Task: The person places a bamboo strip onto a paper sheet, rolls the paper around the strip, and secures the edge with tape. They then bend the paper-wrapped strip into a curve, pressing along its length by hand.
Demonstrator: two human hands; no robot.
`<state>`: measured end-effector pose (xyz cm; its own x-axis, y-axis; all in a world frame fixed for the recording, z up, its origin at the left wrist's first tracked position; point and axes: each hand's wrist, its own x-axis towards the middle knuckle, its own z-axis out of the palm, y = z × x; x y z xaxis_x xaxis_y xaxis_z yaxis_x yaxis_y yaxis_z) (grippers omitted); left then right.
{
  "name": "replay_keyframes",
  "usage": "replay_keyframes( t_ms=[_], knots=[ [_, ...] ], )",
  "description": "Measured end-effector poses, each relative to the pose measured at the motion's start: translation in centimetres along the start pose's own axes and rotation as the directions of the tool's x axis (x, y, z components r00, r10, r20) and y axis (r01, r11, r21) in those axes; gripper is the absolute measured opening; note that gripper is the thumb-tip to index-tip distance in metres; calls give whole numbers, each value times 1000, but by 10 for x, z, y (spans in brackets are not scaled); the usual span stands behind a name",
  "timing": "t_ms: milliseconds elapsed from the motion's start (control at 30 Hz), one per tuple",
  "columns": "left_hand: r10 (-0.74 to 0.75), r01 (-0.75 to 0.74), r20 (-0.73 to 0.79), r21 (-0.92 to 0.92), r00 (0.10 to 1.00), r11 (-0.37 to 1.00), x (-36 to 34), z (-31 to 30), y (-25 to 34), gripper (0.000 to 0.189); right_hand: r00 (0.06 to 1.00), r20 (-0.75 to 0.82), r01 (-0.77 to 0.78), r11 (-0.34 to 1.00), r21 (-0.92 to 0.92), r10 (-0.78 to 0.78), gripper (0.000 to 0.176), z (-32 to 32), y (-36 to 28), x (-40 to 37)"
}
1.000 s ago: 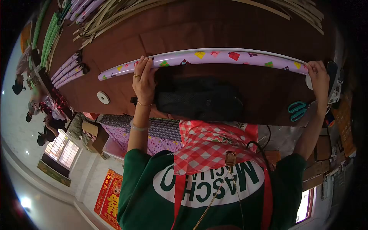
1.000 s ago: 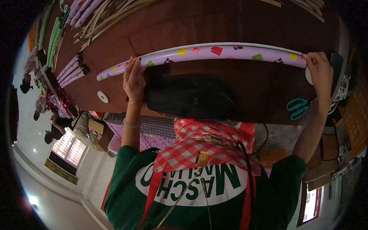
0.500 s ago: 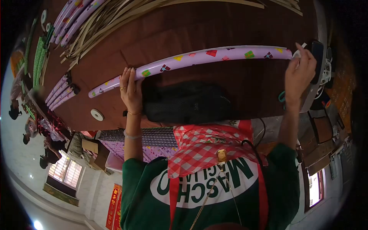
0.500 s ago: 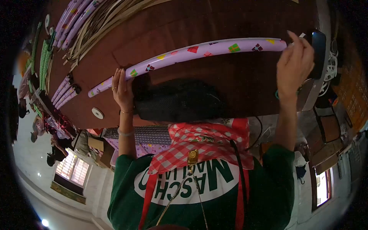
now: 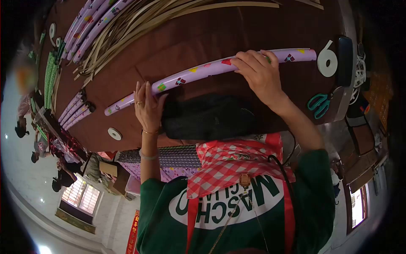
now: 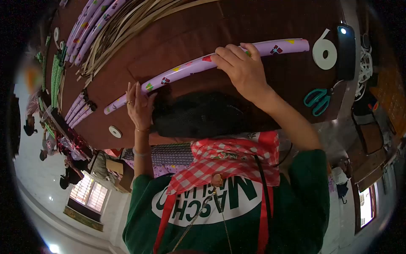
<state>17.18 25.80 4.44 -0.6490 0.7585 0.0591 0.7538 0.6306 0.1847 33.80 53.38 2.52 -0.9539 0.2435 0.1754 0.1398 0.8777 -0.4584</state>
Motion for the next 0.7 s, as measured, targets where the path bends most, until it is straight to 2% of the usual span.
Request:
replay_keyframes(
  t_ms=[100,133,233,367,500,567,700],
  knots=[
    [58,-56,24,-75,998,996,11,-1,10,49,1000,-24,4,1000,15,-4,19,0,0,1],
    [155,-154,0,-36,988,987,14,3,11,49,1000,-14,-11,1000,27,12,19,-2,-1,2],
    [232,-232,-11,-90,973,969,23,11,14,43,1000,-12,-27,998,59,28,21,-2,0,3],
    [228,-234,-53,-169,972,958,27,13,8,40,999,-17,-34,998,44,34,30,0,2,4],
    [260,-270,-78,-174,963,947,24,17,-1,44,999,-34,-31,999,43,32,30,0,2,6],
    [317,-310,25,-150,948,939,24,13,-8,46,999,-2,-45,997,64,45,31,2,2,7],
    [372,-369,74,-49,925,928,26,9,-24,48,999,-43,-19,995,95,23,25,-1,3,12]
  ],
)
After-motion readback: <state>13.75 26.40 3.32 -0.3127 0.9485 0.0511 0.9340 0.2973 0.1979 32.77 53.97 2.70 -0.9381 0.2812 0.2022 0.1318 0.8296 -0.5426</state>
